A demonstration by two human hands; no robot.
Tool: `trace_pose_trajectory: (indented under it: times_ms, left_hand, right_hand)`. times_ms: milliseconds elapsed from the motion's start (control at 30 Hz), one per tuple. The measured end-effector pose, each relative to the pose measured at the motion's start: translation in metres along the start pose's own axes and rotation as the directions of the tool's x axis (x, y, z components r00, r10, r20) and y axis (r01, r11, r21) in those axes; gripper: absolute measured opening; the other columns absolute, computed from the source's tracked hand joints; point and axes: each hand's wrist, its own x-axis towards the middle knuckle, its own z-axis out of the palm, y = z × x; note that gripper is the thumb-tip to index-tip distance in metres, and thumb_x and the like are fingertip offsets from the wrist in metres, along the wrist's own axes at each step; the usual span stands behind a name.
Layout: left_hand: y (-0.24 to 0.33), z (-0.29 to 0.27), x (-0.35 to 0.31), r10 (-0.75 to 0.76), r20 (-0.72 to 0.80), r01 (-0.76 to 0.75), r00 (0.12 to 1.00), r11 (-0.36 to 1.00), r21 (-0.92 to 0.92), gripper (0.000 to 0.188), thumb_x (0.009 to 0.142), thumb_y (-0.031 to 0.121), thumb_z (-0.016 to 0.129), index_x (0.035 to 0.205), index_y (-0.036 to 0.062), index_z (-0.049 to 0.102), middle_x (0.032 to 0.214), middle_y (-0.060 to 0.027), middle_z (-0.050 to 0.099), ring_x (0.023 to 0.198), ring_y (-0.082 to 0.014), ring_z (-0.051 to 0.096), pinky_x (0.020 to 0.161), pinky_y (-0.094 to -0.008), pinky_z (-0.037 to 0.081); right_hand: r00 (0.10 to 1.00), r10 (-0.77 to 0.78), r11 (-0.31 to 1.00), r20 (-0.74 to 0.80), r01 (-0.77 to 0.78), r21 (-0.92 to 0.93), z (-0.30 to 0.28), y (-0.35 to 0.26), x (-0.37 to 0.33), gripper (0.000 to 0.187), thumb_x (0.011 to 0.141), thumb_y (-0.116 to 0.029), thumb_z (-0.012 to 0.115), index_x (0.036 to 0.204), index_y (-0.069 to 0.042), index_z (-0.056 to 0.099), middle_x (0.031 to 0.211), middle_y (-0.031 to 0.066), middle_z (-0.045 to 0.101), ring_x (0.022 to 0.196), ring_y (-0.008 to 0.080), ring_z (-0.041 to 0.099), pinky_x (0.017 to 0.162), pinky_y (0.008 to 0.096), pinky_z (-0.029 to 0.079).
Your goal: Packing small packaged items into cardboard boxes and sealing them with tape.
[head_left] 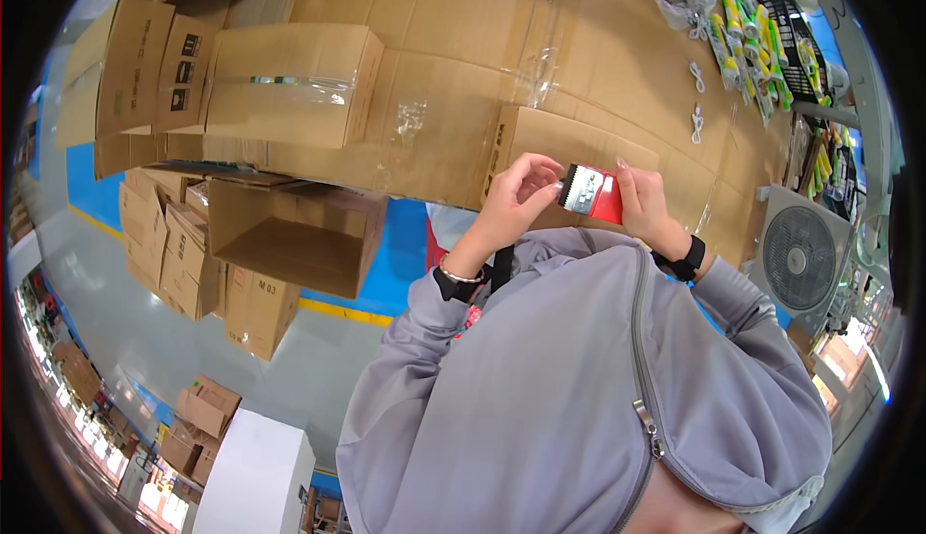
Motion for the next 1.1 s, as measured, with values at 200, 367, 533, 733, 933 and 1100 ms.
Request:
trace_pose_trajectory:
  times_ms: [200,367,533,733,933,1100]
  left_hand:
    - [0.01,0.007,0.002,0.248,-0.101,-0.209,0.963,0.93,0.301,0.024,0.08,0.001,0.058,0.103,0.0001,0.054,0.082,-0.0067,0.062,0.075,-0.0122,0.06,0.069,-0.0257,0.049]
    - [0.013,0.01,0.005,0.38,-0.076,-0.3,0.922,0.824,0.481,0.02,0.079,0.002,0.061,0.099,0.0,0.058,0.079,-0.0091,0.063,0.069,-0.0153,0.062,0.065,-0.0268,0.05]
    - [0.006,0.01,0.006,0.346,-0.151,-0.223,0.926,0.824,0.521,0.02,0.082,0.004,0.06,0.101,-0.0001,0.057,0.076,-0.009,0.063,0.067,-0.015,0.063,0.062,-0.0258,0.05]
    - [-0.008,0.002,-0.004,0.108,-0.232,-0.041,0.967,0.96,0.276,0.027,0.087,0.007,0.055,0.112,-0.0014,0.048,0.075,-0.008,0.063,0.07,-0.0116,0.062,0.062,-0.0248,0.049]
    - [-0.005,0.001,-0.003,0.067,-0.339,0.026,0.939,0.964,0.264,0.031,0.083,0.016,0.061,0.105,-0.0034,0.051,0.079,-0.0119,0.063,0.069,-0.0155,0.062,0.06,-0.0265,0.049]
    - [0.003,0.005,0.001,-0.17,-0.167,0.179,0.971,0.983,0.04,0.021,0.089,0.015,0.054,0.1,-0.0036,0.055,0.083,-0.0064,0.062,0.069,-0.0096,0.059,0.063,-0.0223,0.047]
  right_hand:
    - [1.0,0.018,1.0,0.012,-0.018,0.008,-0.001,-0.003,0.001,0.041,0.095,-0.019,0.037,0.062,0.001,0.05,0.053,0.0204,0.046,0.049,0.0371,0.048,0.047,0.0402,0.038]
    - [1.0,0.015,1.0,-0.012,-0.015,0.012,0.0,-0.003,0.0,0.04,0.095,-0.02,0.038,0.062,0.001,0.05,0.054,0.0204,0.046,0.049,0.0375,0.047,0.047,0.0402,0.038]
    - [1.0,-0.005,1.0,-0.016,0.005,0.004,-0.002,-0.006,0.0,0.039,0.094,-0.019,0.039,0.063,0.002,0.05,0.055,0.0207,0.047,0.05,0.0383,0.048,0.047,0.0406,0.038]
    - [1.0,-0.004,1.0,-0.02,0.004,-0.006,-0.002,-0.007,0.0,0.039,0.094,-0.019,0.039,0.063,0.002,0.05,0.055,0.0209,0.047,0.051,0.0388,0.048,0.048,0.0407,0.038]
    - [1.0,0.009,1.0,-0.016,-0.009,-0.009,-0.002,-0.006,0.0,0.04,0.095,-0.021,0.039,0.064,0.002,0.051,0.055,0.0208,0.047,0.051,0.0385,0.048,0.048,0.0404,0.038]
    - [1.0,0.014,1.0,-0.014,-0.014,-0.017,-0.001,-0.007,0.0,0.04,0.095,-0.021,0.038,0.065,0.002,0.051,0.056,0.0207,0.047,0.051,0.0379,0.048,0.048,0.0401,0.038]
